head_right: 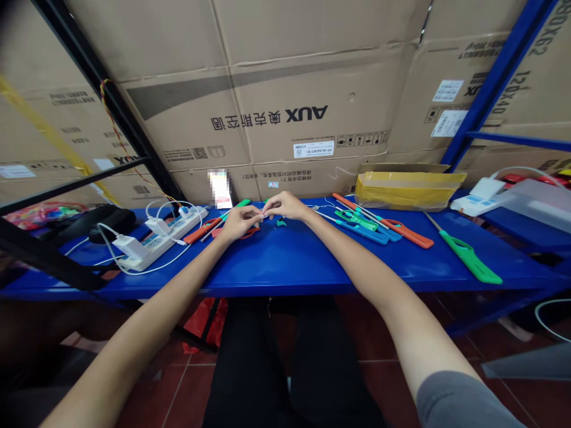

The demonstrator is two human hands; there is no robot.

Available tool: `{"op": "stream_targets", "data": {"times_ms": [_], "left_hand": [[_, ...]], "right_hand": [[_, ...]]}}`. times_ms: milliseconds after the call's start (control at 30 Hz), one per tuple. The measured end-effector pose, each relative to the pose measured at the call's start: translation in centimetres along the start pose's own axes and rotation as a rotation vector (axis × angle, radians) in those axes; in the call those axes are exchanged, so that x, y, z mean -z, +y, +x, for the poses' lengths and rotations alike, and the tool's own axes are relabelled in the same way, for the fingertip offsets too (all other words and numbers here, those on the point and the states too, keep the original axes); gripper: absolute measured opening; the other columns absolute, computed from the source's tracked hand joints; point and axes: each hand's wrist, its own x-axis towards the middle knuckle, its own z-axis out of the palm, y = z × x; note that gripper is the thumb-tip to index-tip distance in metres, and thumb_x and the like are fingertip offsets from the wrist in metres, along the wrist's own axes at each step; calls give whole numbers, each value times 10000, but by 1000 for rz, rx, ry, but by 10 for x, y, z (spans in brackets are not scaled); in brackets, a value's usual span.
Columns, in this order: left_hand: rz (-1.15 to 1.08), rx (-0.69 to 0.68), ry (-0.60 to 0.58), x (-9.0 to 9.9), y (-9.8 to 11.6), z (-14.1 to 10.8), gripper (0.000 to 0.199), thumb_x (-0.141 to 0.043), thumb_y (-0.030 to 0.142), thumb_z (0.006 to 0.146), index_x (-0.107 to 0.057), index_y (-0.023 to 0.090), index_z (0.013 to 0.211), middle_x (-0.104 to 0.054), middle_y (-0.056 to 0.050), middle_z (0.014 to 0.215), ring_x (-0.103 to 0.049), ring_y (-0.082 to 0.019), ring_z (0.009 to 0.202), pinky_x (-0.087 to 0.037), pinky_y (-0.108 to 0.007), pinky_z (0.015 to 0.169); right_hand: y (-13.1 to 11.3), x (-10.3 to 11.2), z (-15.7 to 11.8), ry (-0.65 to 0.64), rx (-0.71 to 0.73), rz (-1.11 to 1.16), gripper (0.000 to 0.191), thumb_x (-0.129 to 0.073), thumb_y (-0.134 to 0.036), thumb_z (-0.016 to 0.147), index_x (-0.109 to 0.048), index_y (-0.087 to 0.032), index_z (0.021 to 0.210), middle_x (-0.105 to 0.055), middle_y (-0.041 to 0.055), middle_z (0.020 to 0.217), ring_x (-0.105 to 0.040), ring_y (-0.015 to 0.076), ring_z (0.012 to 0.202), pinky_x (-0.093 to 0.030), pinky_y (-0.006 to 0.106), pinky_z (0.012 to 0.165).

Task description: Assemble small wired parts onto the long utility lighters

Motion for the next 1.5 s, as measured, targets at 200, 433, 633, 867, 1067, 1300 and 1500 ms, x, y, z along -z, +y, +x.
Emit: {"op": "stream_targets", "data": {"times_ms": [200,433,633,867,1067,1300,1500], "left_hand": [[-74,67,-19,2,2,1,418,-924,570,859,-810,168,879,-762,-63,696,-684,-184,605,-501,-282,594],[-153,124,37,6,-2,3,454,-945,605,805,-831,172,879,-754,-53,665,-511,-115,461,-353,-256,478],[-193,155,58,7,0,3,414,-942,570,778,-816,183,850,-724,-30,637,-476,-101,446,-332,-252,470],[-253,174,76,8,-1,4,362,-920,523,769,-819,183,844,-717,-28,637,-516,-112,469,-338,-255,477],[-307,185,126,7,-4,5,357,-954,507,732,-804,201,839,-645,3,606,-494,-109,487,-328,-252,481],[-266,198,128,8,-7,5,368,-960,526,720,-833,194,815,-597,9,588,-475,-114,486,-312,-264,489],[-209,204,111,9,-6,6,402,-964,566,696,-849,192,789,-642,-4,582,-448,-106,455,-306,-264,471]], "right_hand": [[5,-4,0,15,11,-3,288,-957,-455,806,-923,-196,928,-871,57,845,-774,193,737,-588,283,701],[6,-14,3,155,30,-26,296,-964,-478,811,-912,-206,915,-865,56,831,-784,207,758,-615,306,748],[7,-21,4,168,19,42,290,-972,-482,809,-921,-222,926,-885,65,881,-822,235,821,-670,352,832],[5,-24,4,177,37,-23,284,-955,-485,845,-909,-232,966,-884,63,945,-826,235,871,-672,353,847],[1,-30,3,260,132,-230,189,-891,-418,924,-886,-235,971,-874,69,1051,-770,200,826,-616,329,830],[7,-31,3,264,150,-287,149,-881,-393,963,-874,-247,937,-835,52,987,-733,209,854,-567,331,848],[12,-29,2,242,160,-325,168,-868,-407,970,-863,-242,938,-836,59,977,-734,212,832,-573,332,843]]}}
